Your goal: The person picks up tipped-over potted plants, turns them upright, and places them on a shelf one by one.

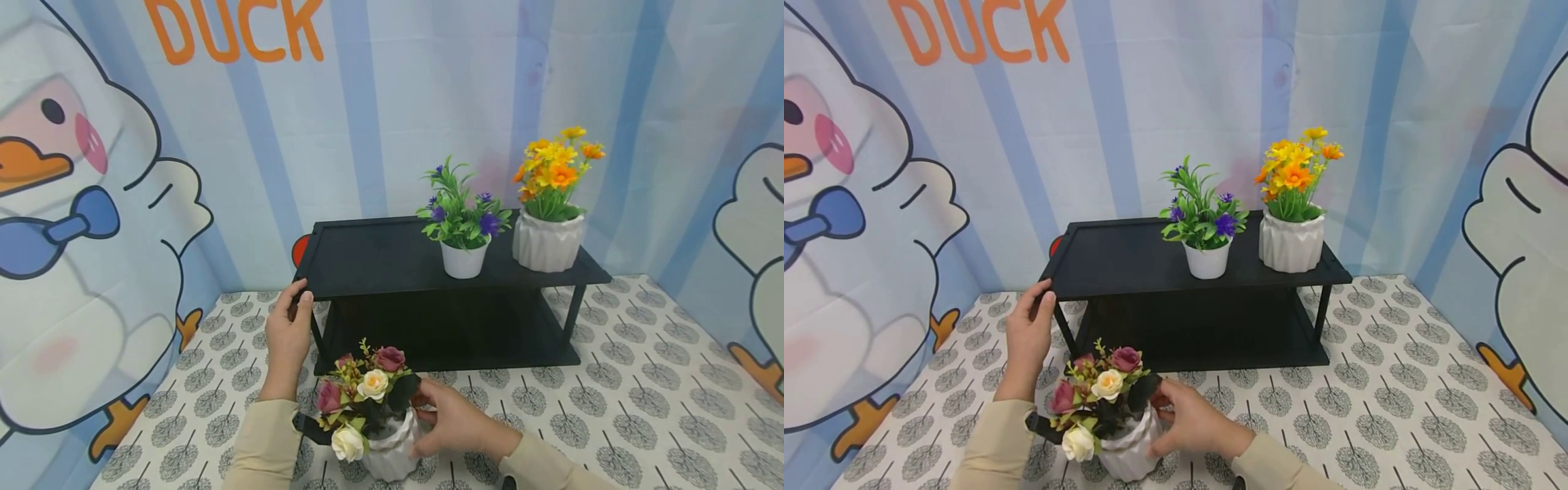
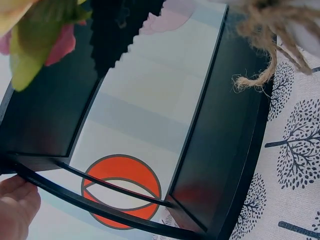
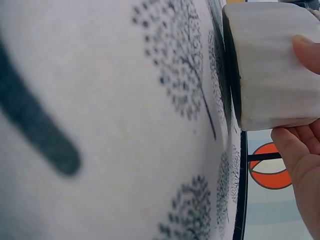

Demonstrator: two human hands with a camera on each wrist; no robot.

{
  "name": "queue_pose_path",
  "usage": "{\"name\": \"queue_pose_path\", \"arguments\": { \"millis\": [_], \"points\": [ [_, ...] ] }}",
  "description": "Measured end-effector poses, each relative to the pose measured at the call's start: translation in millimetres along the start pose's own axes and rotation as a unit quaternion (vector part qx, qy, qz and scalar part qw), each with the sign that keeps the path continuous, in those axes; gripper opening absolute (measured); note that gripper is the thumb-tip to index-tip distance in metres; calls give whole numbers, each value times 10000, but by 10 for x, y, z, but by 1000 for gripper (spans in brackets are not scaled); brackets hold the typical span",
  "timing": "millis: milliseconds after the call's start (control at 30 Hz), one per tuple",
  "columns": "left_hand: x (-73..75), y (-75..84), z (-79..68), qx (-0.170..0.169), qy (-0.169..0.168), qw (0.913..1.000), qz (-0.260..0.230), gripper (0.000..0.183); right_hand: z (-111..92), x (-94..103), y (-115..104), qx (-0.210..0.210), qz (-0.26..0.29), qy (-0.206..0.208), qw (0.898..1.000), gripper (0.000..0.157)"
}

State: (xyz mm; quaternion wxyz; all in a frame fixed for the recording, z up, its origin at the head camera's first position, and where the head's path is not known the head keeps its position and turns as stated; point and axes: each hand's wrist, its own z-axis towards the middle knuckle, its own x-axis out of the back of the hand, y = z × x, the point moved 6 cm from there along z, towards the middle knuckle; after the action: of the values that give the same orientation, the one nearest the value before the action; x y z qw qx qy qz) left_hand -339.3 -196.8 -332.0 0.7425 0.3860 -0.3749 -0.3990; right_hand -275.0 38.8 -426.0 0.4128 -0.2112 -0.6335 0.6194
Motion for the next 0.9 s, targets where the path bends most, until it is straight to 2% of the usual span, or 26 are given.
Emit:
{"name": "queue_pose_path", "arguments": {
  "millis": [267,567,900],
  "points": [
    [0,5,-4,-29,40,10000,-14,41,-21,6,22,-15,-33,9,10000,79],
    [4,3,1,-102,124,9999,33,40,-32,8,43,-2,189,-70,9998,78],
    [4,7,1,-157,123,9998,44,40,-50,6,47,-14,111,-40,9999,78]
  ]
}}
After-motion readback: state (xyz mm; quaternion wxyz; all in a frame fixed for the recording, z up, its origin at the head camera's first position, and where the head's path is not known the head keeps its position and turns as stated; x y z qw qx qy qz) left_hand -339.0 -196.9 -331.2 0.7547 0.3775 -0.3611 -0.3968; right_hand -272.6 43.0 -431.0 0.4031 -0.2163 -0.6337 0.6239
